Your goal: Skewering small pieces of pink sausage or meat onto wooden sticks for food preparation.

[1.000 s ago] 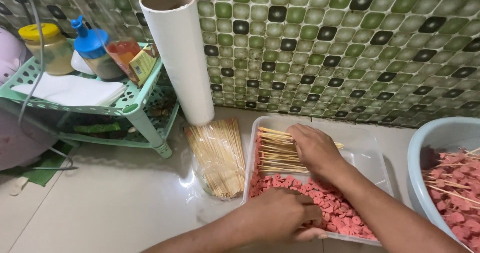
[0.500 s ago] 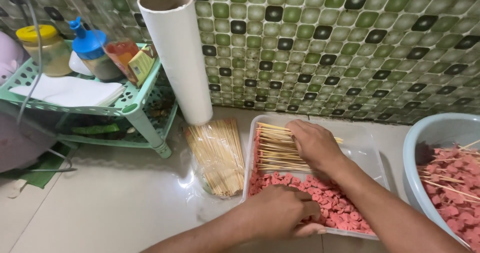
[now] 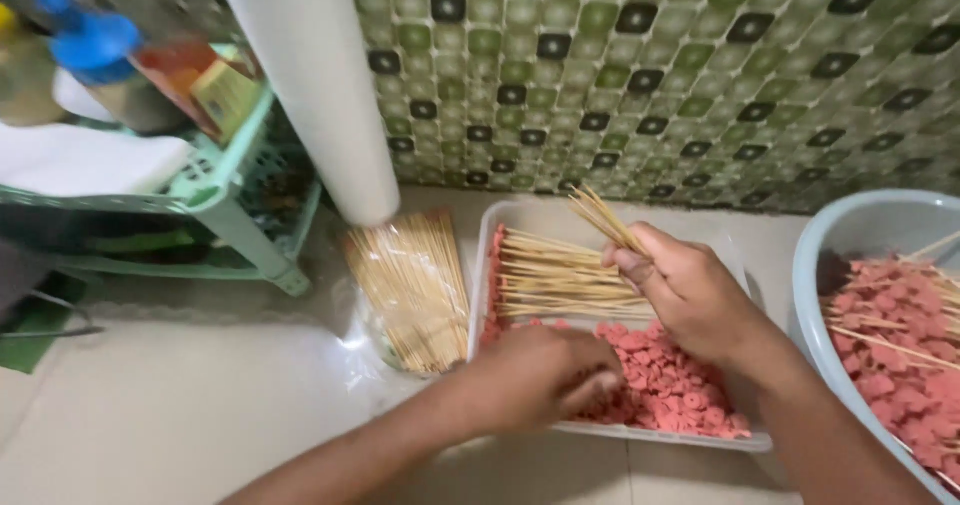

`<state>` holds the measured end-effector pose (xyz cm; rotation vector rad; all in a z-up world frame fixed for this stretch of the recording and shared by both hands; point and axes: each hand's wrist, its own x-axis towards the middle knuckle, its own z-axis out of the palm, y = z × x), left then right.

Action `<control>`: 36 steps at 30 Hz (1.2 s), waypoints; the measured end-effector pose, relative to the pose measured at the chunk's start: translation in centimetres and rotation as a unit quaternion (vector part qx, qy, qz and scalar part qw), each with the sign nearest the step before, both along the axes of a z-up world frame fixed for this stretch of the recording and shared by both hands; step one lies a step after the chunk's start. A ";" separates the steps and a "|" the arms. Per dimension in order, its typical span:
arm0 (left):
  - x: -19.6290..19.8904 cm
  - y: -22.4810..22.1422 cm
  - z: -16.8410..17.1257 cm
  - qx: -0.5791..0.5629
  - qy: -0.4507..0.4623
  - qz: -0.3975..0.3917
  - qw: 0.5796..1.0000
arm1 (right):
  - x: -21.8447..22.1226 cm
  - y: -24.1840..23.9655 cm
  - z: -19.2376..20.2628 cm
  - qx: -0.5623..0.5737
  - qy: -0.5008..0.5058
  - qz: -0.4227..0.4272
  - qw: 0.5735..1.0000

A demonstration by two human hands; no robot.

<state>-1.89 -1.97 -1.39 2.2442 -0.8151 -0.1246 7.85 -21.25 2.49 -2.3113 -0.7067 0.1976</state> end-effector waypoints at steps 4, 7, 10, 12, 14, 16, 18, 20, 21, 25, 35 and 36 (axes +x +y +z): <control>1.4 1.0 -0.8 0.054 -0.082 0.064 0.993 | -2.1 -1.7 -1.4 -0.002 0.029 0.006 1.000; 1.7 1.4 -1.2 0.113 -0.105 0.060 0.986 | -2.6 -2.5 -2.5 -0.023 0.040 0.011 0.999; 1.3 1.2 -0.9 0.197 -0.117 -0.001 0.973 | -2.5 -2.6 -3.3 -0.018 0.071 0.007 0.997; 1.5 1.1 -1.5 0.259 -0.102 -0.002 0.960 | -2.4 -2.5 -3.4 -0.041 0.039 0.073 0.996; 1.6 1.1 -1.4 0.261 -0.086 -0.005 0.961 | -2.6 -2.5 -3.5 -0.047 0.038 0.078 0.995; 1.6 1.1 -1.6 0.264 -0.073 -0.012 0.962 | -2.7 -2.7 -3.8 -0.053 0.034 0.078 0.995; 1.7 1.2 -1.8 0.238 -0.099 -0.013 0.966 | -2.6 -3.0 -4.2 -0.067 -0.020 0.095 0.993; 1.8 1.3 -2.3 0.222 -0.122 -0.014 0.967 | -2.6 -2.8 -3.7 -0.051 -0.006 0.090 0.995; 1.9 1.4 -2.6 0.207 -0.146 -0.015 0.967 | -2.6 -2.6 -3.5 -0.035 0.008 0.086 0.996; 1.4 2.2 -1.3 0.222 -0.179 0.000 0.959 | -2.6 -2.7 -3.7 -0.059 0.018 0.065 0.996; 1.2 2.9 -0.6 0.283 -0.051 -0.015 0.958 | -2.2 -3.1 -4.0 -0.099 0.017 0.058 0.993; 1.3 2.8 -0.6 0.300 -0.046 -0.019 0.953 | -2.2 -3.2 -4.0 -0.081 -0.002 0.073 0.994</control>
